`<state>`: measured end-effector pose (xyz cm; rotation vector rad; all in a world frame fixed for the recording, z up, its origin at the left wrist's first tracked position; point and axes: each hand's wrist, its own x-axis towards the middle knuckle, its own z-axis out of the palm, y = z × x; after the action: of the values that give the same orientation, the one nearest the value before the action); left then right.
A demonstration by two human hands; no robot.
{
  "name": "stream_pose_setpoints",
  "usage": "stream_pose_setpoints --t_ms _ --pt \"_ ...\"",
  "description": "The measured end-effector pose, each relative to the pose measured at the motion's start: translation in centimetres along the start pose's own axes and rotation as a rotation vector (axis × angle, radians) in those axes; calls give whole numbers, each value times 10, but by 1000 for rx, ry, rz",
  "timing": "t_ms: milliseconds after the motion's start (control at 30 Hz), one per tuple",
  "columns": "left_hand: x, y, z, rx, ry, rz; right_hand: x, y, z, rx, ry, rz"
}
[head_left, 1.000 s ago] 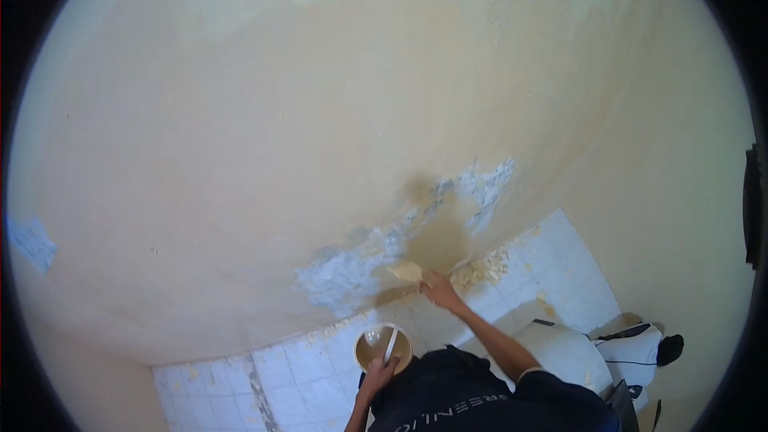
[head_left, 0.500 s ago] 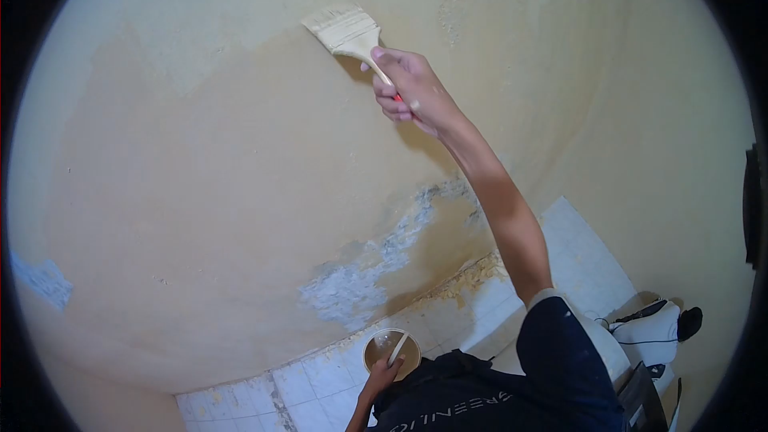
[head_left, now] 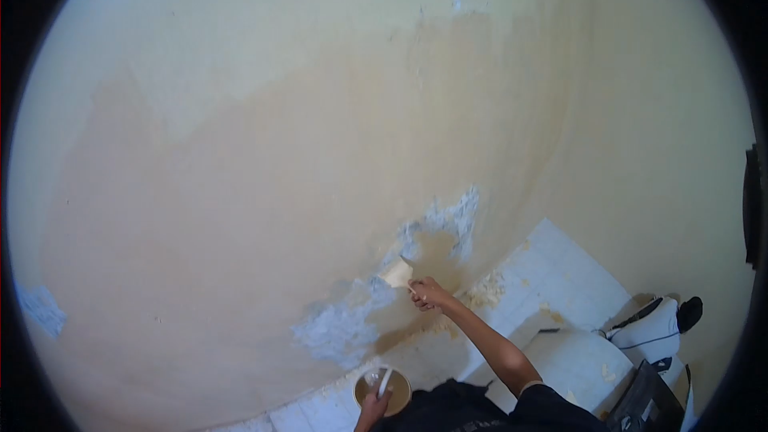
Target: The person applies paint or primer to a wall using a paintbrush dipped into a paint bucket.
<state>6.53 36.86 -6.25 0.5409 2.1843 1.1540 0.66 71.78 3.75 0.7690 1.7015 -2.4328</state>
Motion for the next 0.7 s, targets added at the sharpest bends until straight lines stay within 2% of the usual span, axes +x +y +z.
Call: stream_pose_setpoints --t_ms 33,67,100,133,200,267,300,333,367,400,467,500,533,567,600,633,700 --pt "5 -8 1 16 -52 -34 -6 -31 1 65 23 -127" --pt "4 -12 1 34 -109 -82 -16 -73 -5 -41 -106 -377" --pt "3 -3 2 38 -108 -80 -4 -114 -9 -193 60 -434" --pt "-3 13 2 80 -126 -96 -35 -176 -7 -241 -115 -616" --pt "-8 10 5 124 -136 -116 -87 -296 12 -349 11 -546" --pt "-5 -18 18 88 -6 113 -140 -383 38 -240 28 -883" --pt "-9 -10 19 79 -7 105 -156 -420 49 -155 19 -1011" --pt "-16 10 14 56 -38 -17 -168 -454 48 -198 -117 -1082" --pt "-22 19 9 37 -68 -136 -186 -475 54 -222 -156 -1036" --pt "-24 8 10 38 -68 -143 -196 -486 59 -246 -196 -995" --pt "-20 -17 16 -21 78 61 -164 -464 53 -227 -208 -947" --pt "-27 1 8 -4 49 -41 -139 -443 46 -206 -212 -897" --pt "-31 3 4 -11 51 -47 -116 -404 37 -175 -249 -787" --pt "-35 1 2 -59 65 -49 -96 -354 42 -120 -94 -742" --pt "-39 0 1 -107 79 -52 -52 -300 24 -37 -159 -683" --pt "-39 -11 5 -140 137 -9 -12 -235 -5 59 -185 -524" --pt "-42 -24 3 -166 110 -65 21 -100 -45 30 -57 -300"
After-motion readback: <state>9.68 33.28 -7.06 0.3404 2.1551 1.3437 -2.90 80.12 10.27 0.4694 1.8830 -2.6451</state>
